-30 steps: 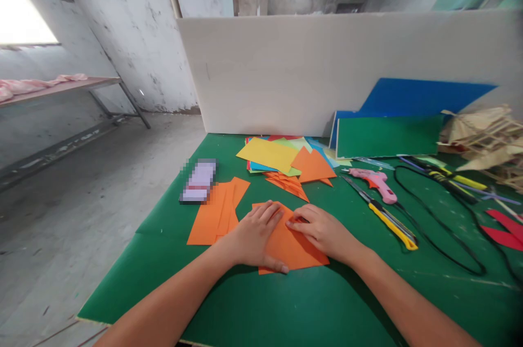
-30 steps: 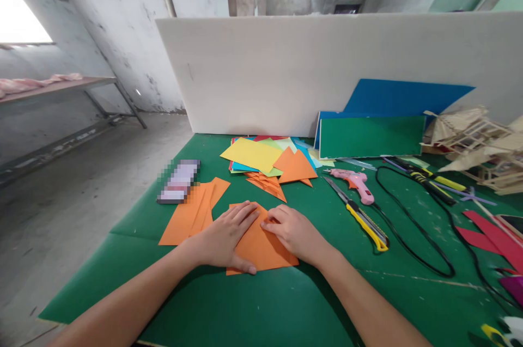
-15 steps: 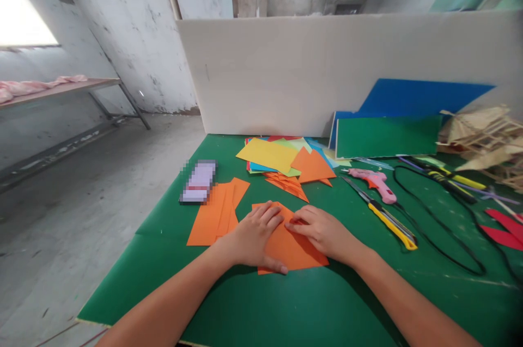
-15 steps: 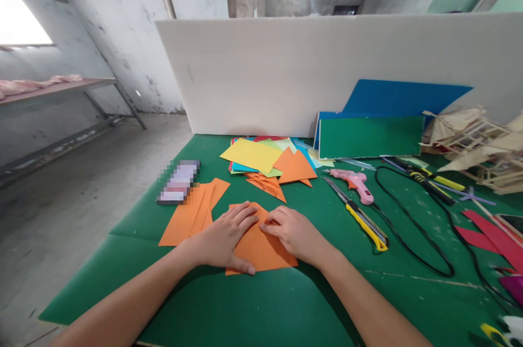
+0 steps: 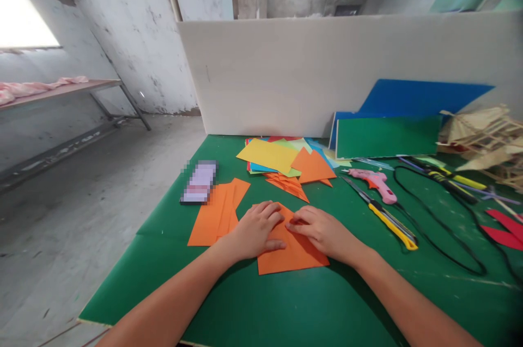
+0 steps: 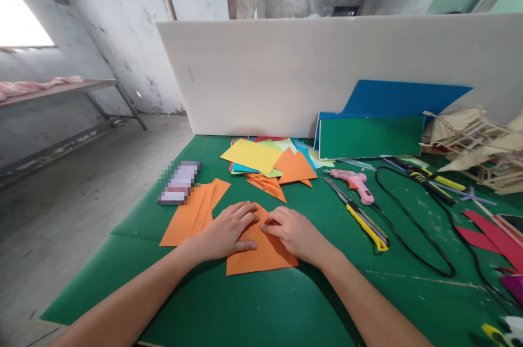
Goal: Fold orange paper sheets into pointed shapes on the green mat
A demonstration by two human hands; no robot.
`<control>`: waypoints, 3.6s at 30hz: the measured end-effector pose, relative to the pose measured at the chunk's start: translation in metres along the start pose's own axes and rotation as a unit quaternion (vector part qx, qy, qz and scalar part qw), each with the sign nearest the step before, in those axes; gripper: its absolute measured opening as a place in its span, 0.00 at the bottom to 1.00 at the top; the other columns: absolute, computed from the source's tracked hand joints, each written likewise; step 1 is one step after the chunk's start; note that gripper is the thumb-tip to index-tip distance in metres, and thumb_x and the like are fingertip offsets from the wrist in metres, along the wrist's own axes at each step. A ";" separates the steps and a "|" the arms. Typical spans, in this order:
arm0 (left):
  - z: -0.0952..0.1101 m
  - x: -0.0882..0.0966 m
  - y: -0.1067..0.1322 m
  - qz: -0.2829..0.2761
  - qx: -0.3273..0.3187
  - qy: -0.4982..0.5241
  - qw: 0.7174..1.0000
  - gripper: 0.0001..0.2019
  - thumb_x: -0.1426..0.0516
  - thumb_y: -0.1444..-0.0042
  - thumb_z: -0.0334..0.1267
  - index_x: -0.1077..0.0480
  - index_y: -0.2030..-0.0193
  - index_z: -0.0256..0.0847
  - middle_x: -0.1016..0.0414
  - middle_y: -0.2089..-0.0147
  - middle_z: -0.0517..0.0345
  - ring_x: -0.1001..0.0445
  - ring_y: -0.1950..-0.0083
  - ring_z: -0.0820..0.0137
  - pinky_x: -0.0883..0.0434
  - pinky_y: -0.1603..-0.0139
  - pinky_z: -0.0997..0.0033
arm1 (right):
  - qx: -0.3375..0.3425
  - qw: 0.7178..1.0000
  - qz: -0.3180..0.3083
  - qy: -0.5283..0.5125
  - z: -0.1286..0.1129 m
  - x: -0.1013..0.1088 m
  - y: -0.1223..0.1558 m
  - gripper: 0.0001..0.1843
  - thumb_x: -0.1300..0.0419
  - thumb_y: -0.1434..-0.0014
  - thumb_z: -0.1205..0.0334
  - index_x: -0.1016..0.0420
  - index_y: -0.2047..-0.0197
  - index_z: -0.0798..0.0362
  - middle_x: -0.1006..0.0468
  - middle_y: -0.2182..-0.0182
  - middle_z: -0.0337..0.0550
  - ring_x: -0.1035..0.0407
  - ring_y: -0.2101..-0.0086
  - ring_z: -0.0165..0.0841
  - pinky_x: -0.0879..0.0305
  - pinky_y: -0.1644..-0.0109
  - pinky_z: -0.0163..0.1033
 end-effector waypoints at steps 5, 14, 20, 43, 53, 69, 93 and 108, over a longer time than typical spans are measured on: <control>-0.002 -0.002 -0.001 -0.026 0.019 0.006 0.999 0.29 0.45 0.46 0.61 0.34 0.45 0.42 0.47 0.31 0.51 0.47 0.32 0.52 0.42 0.35 0.49 | -0.004 1.000 -0.009 -0.003 0.001 -0.002 0.001 0.18 0.51 0.35 0.71 0.26 0.49 0.50 0.26 0.57 0.48 0.35 0.55 0.38 0.32 0.55 0.44; 0.001 0.001 0.000 -0.033 0.014 -0.002 0.999 0.27 0.46 0.44 0.59 0.34 0.45 0.42 0.47 0.31 0.48 0.48 0.31 0.52 0.43 0.35 0.50 | 0.002 1.000 -0.001 -0.006 0.002 -0.001 0.002 0.19 0.51 0.36 0.72 0.26 0.49 0.49 0.25 0.58 0.48 0.34 0.55 0.37 0.31 0.55 0.43; 0.002 0.001 -0.001 -0.038 0.014 0.004 0.999 0.27 0.45 0.44 0.59 0.35 0.45 0.42 0.47 0.31 0.48 0.48 0.31 0.52 0.42 0.35 0.50 | 0.005 1.000 -0.004 -0.003 0.001 0.000 0.002 0.18 0.51 0.36 0.72 0.26 0.49 0.49 0.25 0.58 0.49 0.34 0.56 0.37 0.31 0.56 0.43; 0.000 0.003 -0.003 -0.042 0.019 0.009 0.999 0.36 0.43 0.46 0.58 0.44 0.35 0.41 0.43 0.32 0.49 0.46 0.32 0.53 0.42 0.36 0.54 | -0.006 1.000 -0.023 -0.017 0.002 -0.002 0.002 0.18 0.50 0.36 0.72 0.26 0.48 0.51 0.26 0.57 0.49 0.34 0.55 0.38 0.32 0.54 0.43; -0.002 0.003 -0.019 0.049 0.050 -0.021 0.997 0.10 0.51 0.35 0.34 0.30 0.54 0.39 0.28 0.46 0.52 0.32 0.44 0.61 0.35 0.44 0.61 | -0.011 0.999 -0.030 -0.022 0.001 -0.001 0.001 0.18 0.52 0.34 0.69 0.26 0.48 0.49 0.26 0.58 0.48 0.35 0.56 0.37 0.33 0.56 0.43; -0.012 0.004 -0.021 0.099 0.107 -0.016 0.989 0.07 0.42 0.43 0.37 0.35 0.59 0.41 0.28 0.56 0.57 0.32 0.53 0.62 0.35 0.55 0.62 | -0.142 0.990 -0.013 -0.012 0.023 -0.010 -0.007 0.23 0.53 0.39 0.74 0.33 0.43 0.56 0.29 0.64 0.47 0.36 0.60 0.38 0.37 0.58 0.41; -0.010 -0.002 -0.021 0.084 0.098 -0.064 0.990 0.15 0.44 0.41 0.40 0.33 0.47 0.44 0.30 0.48 0.54 0.35 0.48 0.59 0.37 0.48 0.57 | -0.215 0.970 -0.107 -0.034 0.055 0.013 0.033 0.26 0.52 0.46 0.75 0.19 0.56 0.42 0.26 0.71 0.39 0.30 0.70 0.31 0.43 0.71 0.34; -0.024 0.008 -0.013 0.124 0.188 -0.069 0.972 0.28 0.40 0.47 0.46 0.39 0.43 0.36 0.35 0.41 0.42 0.37 0.42 0.52 0.42 0.42 0.51 | -0.166 0.984 -0.051 0.048 0.032 -0.010 -0.004 0.20 0.54 0.38 0.71 0.30 0.46 0.55 0.25 0.63 0.48 0.32 0.60 0.37 0.38 0.60 0.38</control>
Point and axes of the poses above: each hand's wrist, its own y-axis away from the middle knuckle, its own x-axis out of the back of the hand, z = x × y, the point moved 10 cm from there along -y, towards the middle knuckle
